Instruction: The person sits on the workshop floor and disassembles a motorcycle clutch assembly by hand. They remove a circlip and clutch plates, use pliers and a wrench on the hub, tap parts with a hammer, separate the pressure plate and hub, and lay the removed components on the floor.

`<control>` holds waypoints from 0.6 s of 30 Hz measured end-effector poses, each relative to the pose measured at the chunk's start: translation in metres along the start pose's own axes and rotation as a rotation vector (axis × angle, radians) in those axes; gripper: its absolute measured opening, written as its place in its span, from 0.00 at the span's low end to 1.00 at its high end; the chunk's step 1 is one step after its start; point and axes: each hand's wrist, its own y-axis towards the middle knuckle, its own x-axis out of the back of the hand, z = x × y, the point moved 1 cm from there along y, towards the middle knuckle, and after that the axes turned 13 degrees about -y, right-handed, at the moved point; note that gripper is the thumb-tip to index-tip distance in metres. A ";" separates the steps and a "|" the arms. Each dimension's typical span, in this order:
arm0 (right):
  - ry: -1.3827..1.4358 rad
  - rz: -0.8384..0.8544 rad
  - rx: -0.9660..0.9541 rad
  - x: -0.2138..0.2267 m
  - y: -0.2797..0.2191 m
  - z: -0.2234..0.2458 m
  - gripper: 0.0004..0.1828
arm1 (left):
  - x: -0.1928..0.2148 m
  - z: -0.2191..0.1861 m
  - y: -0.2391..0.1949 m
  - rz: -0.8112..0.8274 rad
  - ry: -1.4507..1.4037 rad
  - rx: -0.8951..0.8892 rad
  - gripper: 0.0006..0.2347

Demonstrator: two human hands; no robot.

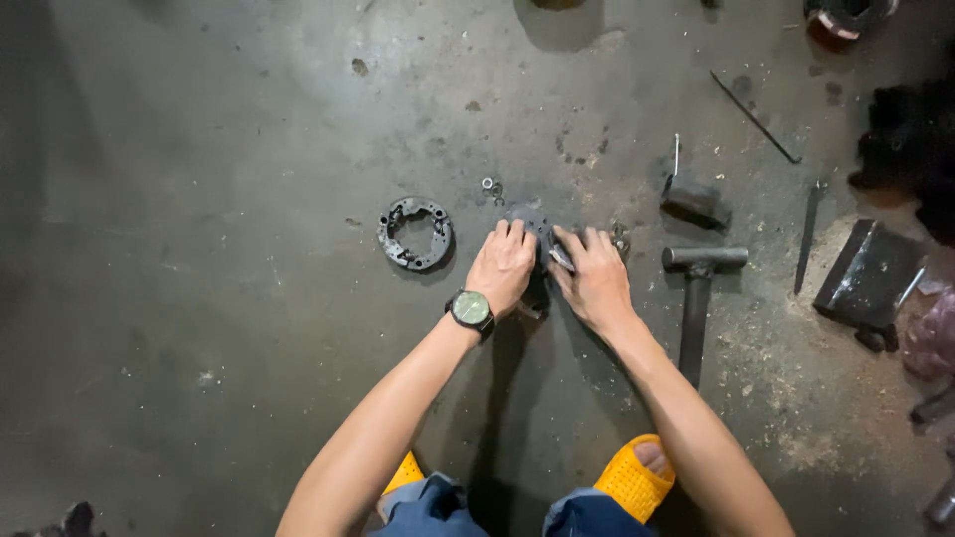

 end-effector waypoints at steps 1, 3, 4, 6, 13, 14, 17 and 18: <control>0.010 0.004 0.022 0.006 0.003 0.000 0.28 | -0.001 0.000 0.001 0.002 0.009 0.010 0.05; 0.011 -0.051 0.013 0.008 0.013 -0.021 0.26 | 0.006 -0.003 0.003 0.037 0.021 0.003 0.07; 0.013 -0.095 0.008 0.009 0.018 -0.033 0.25 | 0.008 -0.005 0.004 0.075 0.028 0.007 0.09; 0.076 -0.140 -0.090 0.013 0.045 -0.078 0.22 | 0.014 -0.010 0.007 0.125 0.060 0.016 0.10; 0.067 -0.488 -0.199 0.006 0.202 -0.231 0.15 | 0.018 -0.025 0.010 0.108 0.185 0.058 0.17; 0.067 -0.483 -0.195 -0.006 0.226 -0.249 0.15 | 0.018 -0.025 0.012 0.107 0.182 0.064 0.17; -0.003 -0.443 -0.280 -0.048 0.278 -0.290 0.18 | 0.017 -0.028 0.011 0.192 0.159 0.123 0.17; -0.323 -0.607 -0.185 -0.059 0.287 -0.298 0.24 | 0.016 -0.027 0.013 0.182 0.156 0.120 0.16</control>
